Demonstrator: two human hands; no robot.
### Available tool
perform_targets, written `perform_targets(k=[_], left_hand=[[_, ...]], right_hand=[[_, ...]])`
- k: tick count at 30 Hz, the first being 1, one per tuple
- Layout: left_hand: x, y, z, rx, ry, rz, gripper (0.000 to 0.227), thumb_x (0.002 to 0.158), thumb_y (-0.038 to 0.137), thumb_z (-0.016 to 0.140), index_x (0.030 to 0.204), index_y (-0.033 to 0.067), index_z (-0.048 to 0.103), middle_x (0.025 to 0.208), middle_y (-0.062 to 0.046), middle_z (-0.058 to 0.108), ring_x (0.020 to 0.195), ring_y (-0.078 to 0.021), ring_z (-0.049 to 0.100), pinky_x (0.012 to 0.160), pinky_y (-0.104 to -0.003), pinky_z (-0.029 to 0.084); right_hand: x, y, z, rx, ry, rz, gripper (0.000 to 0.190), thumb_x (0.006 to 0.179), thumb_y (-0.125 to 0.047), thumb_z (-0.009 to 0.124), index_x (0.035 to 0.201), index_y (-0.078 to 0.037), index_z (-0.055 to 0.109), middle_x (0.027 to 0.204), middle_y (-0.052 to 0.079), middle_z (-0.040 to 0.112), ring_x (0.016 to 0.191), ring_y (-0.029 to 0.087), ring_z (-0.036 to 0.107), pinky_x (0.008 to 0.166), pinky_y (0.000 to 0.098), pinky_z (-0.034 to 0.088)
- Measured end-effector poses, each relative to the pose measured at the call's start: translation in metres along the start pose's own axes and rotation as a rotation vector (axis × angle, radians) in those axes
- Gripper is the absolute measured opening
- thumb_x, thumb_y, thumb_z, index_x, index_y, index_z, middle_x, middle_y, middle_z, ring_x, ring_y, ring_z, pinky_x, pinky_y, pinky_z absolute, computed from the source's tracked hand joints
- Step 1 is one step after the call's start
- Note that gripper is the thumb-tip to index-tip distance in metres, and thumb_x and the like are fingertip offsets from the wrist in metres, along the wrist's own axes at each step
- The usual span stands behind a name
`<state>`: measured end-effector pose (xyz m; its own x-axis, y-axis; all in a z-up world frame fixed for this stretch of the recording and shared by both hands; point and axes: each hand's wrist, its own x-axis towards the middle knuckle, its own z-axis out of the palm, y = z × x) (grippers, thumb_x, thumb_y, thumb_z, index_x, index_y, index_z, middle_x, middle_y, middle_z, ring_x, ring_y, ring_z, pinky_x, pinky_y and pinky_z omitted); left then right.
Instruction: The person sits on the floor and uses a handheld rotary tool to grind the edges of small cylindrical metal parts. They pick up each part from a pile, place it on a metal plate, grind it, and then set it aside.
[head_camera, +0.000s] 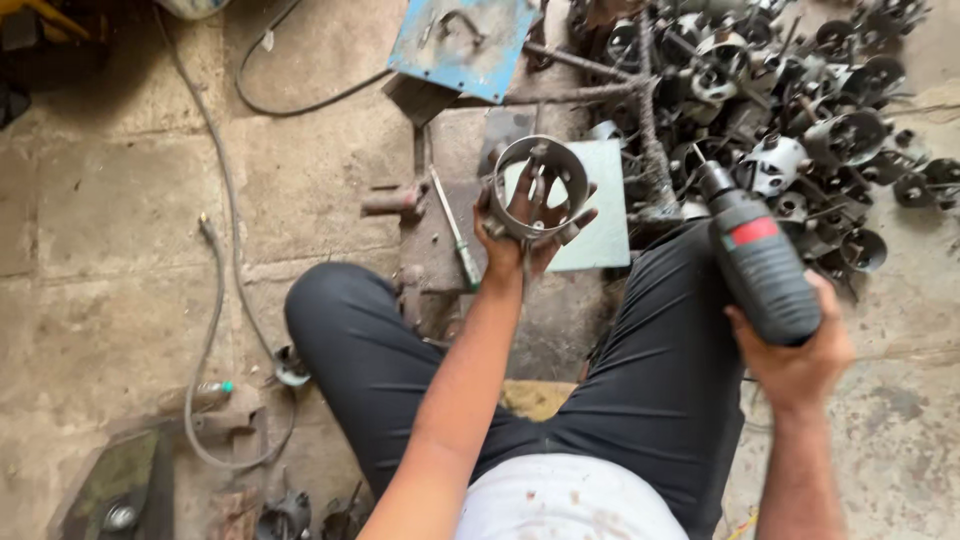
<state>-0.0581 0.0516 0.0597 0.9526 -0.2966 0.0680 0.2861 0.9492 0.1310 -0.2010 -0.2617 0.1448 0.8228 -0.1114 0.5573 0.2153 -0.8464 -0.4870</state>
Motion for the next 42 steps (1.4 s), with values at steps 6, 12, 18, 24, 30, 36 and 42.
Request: perform_targets(k=[6, 12, 18, 24, 30, 36, 42], left_hand=[[0.009, -0.011, -0.026, -0.167, 0.205, -0.028, 0.1, 0.086, 0.073, 0.054, 0.163, 0.0141, 0.03, 0.162, -0.014, 0.037, 0.141, -0.0485, 0.046, 0.114, -0.078, 0.031], [0.026, -0.015, -0.035, 0.244, 0.439, 0.145, 0.079, 0.082, 0.058, 0.054, 0.147, 0.0145, 0.05, 0.15, -0.019, 0.049, 0.132, -0.0508, 0.049, 0.1, -0.081, 0.041], [0.061, -0.024, -0.018, 0.336, 0.696, 0.112, 0.072, 0.075, 0.066, 0.046, 0.136, 0.0293, 0.055, 0.133, -0.006, 0.063, 0.12, -0.0382, 0.062, 0.087, -0.064, 0.057], [0.162, -0.062, -0.004, 0.647, 0.523, 0.094, 0.06, 0.092, 0.051, 0.061, 0.139, 0.0154, 0.051, 0.128, -0.009, 0.061, 0.103, -0.0212, 0.067, 0.075, -0.042, 0.059], [0.181, -0.059, 0.07, 1.19, 0.59, -0.308, 0.101, 0.073, 0.054, 0.066, 0.162, 0.0235, 0.028, 0.158, -0.006, 0.038, 0.136, -0.031, 0.04, 0.099, -0.05, 0.04], [0.087, 0.065, 0.063, 1.564, 0.327, 0.284, 0.071, 0.089, 0.033, 0.071, 0.15, 0.0024, 0.053, 0.157, -0.017, 0.051, 0.145, -0.0326, 0.048, 0.12, -0.042, 0.035], [-0.146, 0.259, -0.009, 1.533, 0.829, 0.859, 0.054, 0.091, 0.024, 0.069, 0.139, 0.0028, 0.056, 0.148, -0.014, 0.054, 0.131, -0.0289, 0.057, 0.111, -0.039, 0.045]], right_hand=[[-0.018, -0.018, 0.022, -0.038, 0.081, -0.134, 0.071, 0.091, -0.02, 0.089, 0.146, -0.01, 0.046, 0.137, 0.027, 0.061, 0.117, 0.047, 0.068, 0.098, 0.05, 0.059], [-0.013, -0.005, 0.019, -0.008, 0.108, -0.126, 0.07, 0.081, -0.015, 0.087, 0.138, -0.01, 0.046, 0.135, 0.027, 0.062, 0.115, 0.048, 0.069, 0.093, 0.0522, 0.06], [-0.016, -0.005, 0.023, 0.032, 0.182, -0.095, 0.076, 0.067, -0.015, 0.091, 0.131, -0.011, 0.05, 0.13, 0.026, 0.063, 0.106, 0.043, 0.072, 0.083, 0.0455, 0.063], [-0.019, 0.001, 0.025, 0.014, 0.161, -0.05, 0.077, 0.064, -0.015, 0.092, 0.13, -0.009, 0.052, 0.128, 0.027, 0.063, 0.101, 0.041, 0.074, 0.078, 0.0437, 0.063], [-0.027, 0.008, 0.029, 0.055, 0.149, -0.03, 0.077, 0.067, -0.016, 0.09, 0.132, -0.009, 0.05, 0.132, 0.026, 0.063, 0.104, 0.039, 0.071, 0.086, 0.0458, 0.061], [-0.025, 0.007, 0.03, -0.09, 0.161, -0.053, 0.066, 0.071, -0.023, 0.085, 0.127, -0.004, 0.055, 0.13, 0.024, 0.064, 0.118, 0.043, 0.067, 0.097, 0.0541, 0.056], [-0.005, -0.028, 0.088, 0.072, 0.062, -0.188, 0.067, 0.072, -0.023, 0.086, 0.128, -0.004, 0.054, 0.13, 0.022, 0.063, 0.118, 0.041, 0.066, 0.098, 0.0517, 0.055]])
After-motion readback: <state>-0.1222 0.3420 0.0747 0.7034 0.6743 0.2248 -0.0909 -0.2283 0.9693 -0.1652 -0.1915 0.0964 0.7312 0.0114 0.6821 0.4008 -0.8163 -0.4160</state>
